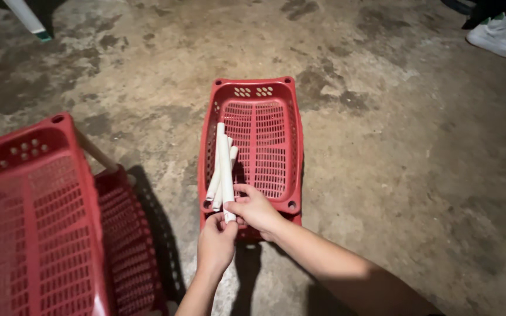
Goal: The person disassembles a two-tier red plastic storage rack by removing white PVC legs and white plastic feet. They place the removed parts into a red basket and continue detaching components until the rack is fully taken apart.
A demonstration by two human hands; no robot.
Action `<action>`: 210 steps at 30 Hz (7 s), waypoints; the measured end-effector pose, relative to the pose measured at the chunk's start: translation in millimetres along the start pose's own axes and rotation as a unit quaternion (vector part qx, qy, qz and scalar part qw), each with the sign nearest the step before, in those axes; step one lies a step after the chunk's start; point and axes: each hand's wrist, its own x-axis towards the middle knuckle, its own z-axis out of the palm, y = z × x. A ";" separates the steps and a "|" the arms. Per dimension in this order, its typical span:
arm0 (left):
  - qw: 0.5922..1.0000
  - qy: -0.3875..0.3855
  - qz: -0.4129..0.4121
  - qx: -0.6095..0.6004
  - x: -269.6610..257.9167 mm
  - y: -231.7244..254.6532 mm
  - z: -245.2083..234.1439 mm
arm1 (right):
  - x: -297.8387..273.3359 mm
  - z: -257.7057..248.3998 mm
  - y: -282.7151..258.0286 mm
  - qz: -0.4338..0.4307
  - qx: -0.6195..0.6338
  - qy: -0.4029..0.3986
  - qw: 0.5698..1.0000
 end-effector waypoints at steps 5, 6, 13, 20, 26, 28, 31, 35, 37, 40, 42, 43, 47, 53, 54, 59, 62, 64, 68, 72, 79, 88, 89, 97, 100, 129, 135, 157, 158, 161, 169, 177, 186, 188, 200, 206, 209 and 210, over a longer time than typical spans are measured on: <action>0.999 0.009 -0.003 0.041 21.6 -5.3 25.0 | 18.0 -23.8 13.3 -0.015 -0.006 0.026 1.000; 0.999 0.012 0.003 0.044 25.2 -4.6 28.6 | 24.2 -27.0 15.5 -0.011 -0.011 0.044 0.999; 0.981 0.120 0.103 0.111 34.8 15.7 37.4 | 65.1 -47.3 23.0 -0.199 -0.110 0.140 0.964; 0.958 0.141 0.167 0.184 -2.0 36.9 -5.6 | 32.2 -7.3 7.2 -0.229 -0.103 0.028 0.968; 0.918 0.195 0.257 0.231 -47.1 53.6 -58.1 | -34.2 57.3 -29.4 -0.131 -0.272 0.017 0.953; 0.903 0.221 0.282 0.239 -64.5 52.4 -79.4 | -48.0 77.2 -36.1 -0.320 -0.326 -0.016 0.889; 0.885 0.261 0.302 0.240 -90.5 42.1 -112.8 | -66.8 106.5 -36.7 -0.393 -0.408 -0.065 0.821; 0.849 0.347 0.309 0.254 -124.0 11.2 -152.9 | -92.1 142.8 -29.7 -0.426 -0.466 -0.165 0.758; 0.835 0.390 0.287 0.260 -136.1 -8.9 -164.4 | -103.3 157.9 -26.0 -0.418 -0.497 -0.209 0.731; 0.811 0.468 0.255 0.241 -147.3 -48.2 -169.9 | -111.6 176.8 -15.5 -0.420 -0.571 -0.258 0.656; 0.778 0.535 0.258 0.203 -147.5 -76.2 -164.7 | -112.4 185.6 -6.3 -0.438 -0.629 -0.224 0.602; 0.784 0.552 0.245 0.142 -145.6 -90.2 -159.1 | -110.8 189.4 -1.9 -0.447 -0.655 -0.205 0.573; 0.816 0.547 0.187 0.020 -136.6 -143.9 -131.6 | -102.9 197.9 15.5 -0.524 -0.687 -0.162 0.477; 0.951 0.285 0.053 0.102 -109.0 -176.5 -113.8 | -93.2 211.6 14.0 -0.506 -0.730 -0.202 0.414; 0.960 0.255 0.041 0.109 -105.5 -175.5 -116.0 | -94.5 216.2 11.5 -0.503 -0.730 -0.210 0.413; 0.971 0.237 0.002 0.036 -103.6 -151.3 -138.7 | -112.5 246.6 -9.4 -0.497 -0.719 -0.212 0.438; 0.915 0.344 0.208 -0.026 -109.9 -120.8 -164.8 | -118.0 268.9 -41.0 -0.470 -0.715 -0.231 0.464; 0.910 0.348 0.223 -0.031 -114.2 -97.0 -185.6 | -122.4 283.6 -61.9 -0.441 -0.714 -0.252 0.481; 0.911 0.350 0.172 -0.135 -131.2 -62.1 -210.7 | -140.5 314.4 -84.3 -0.404 -0.745 -0.260 0.463; 0.871 0.466 0.151 -0.035 -133.5 -58.9 -214.7 | -155.4 344.5 -81.0 -0.347 -0.793 -0.293 0.407; 0.823 0.514 0.243 0.001 -118.6 -92.0 -205.3 | -159.5 352.9 -76.8 -0.269 -0.798 -0.322 0.433; 0.844 0.497 0.201 0.015 -107.5 -139.1 -175.6 | -163.4 362.7 -94.5 -0.242 -0.820 -0.376 0.358; 0.854 0.489 0.178 0.005 -107.1 -143.2 -174.3 | -163.8 363.2 -95.2 -0.242 -0.822 -0.378 0.351; 0.839 0.500 0.213 -0.032 -116.4 -181.6 -171.1 | -153.2 338.7 -48.5 -0.284 -0.794 -0.365 0.393; 0.841 0.496 0.193 -0.102 -118.5 -197.7 -174.8 | -127.1 325.2 -43.5 -0.311 -0.717 -0.445 0.436; 0.847 0.528 0.049 -0.029 -85.9 -217.8 -256.6 | -45.1 244.7 -15.2 -0.351 -0.839 -0.199 0.364; 0.897 0.439 0.055 0.017 -88.2 -212.7 -322.8 | -56.1 283.2 23.9 -0.381 -0.806 -0.204 0.404; 0.976 0.169 0.135 -0.029 -63.6 -149.4 -99.9 | -93.0 222.4 13.7 -0.418 -0.823 -0.196 0.331; 0.973 0.161 0.163 -0.002 -73.0 -158.7 -104.1 | -100.3 226.8 16.8 -0.403 -0.815 -0.225 0.351; 0.838 0.188 0.030 -0.511 -94.3 -181.5 -100.5 | -122.5 243.8 26.1 -0.405 -0.776 -0.284 0.391; 0.775 0.351 0.134 -0.508 -85.0 -208.8 -83.0 | -145.3 285.8 12.2 -0.281 -0.818 -0.355 0.355; 0.933 0.323 0.068 -0.141 -75.6 -204.0 -91.4 | -134.5 288.5 0.7 -0.249 -0.858 -0.355 0.277; 0.951 0.298 0.028 -0.078 -77.9 -204.0 -105.7 | -111.8 288.8 31.4 -0.270 -0.847 -0.374 0.263; 0.956 0.286 -0.003 -0.065 -78.4 -203.6 -105.9 | -108.4 286.6 36.1 -0.273 -0.845 -0.370 0.274; 0.950 0.282 0.062 -0.119 -79.7 -184.0 -110.6 | -127.5 280.1 7.6 -0.296 -0.840 -0.362 0.275; 0.951 0.260 0.071 -0.151 -85.0 -178.0 -109.9 | -132.5 274.1 4.3 -0.239 -0.849 -0.342 0.325; 0.928 0.238 0.153 -0.244 -84.9 -181.2 -113.1 | -130.6 278.7 12.3 -0.253 -0.844 -0.339 0.329; 0.935 0.237 0.138 -0.224 -84.5 -181.2 -113.2 | -128.9 278.7 11.9 -0.240 -0.848 -0.342 0.325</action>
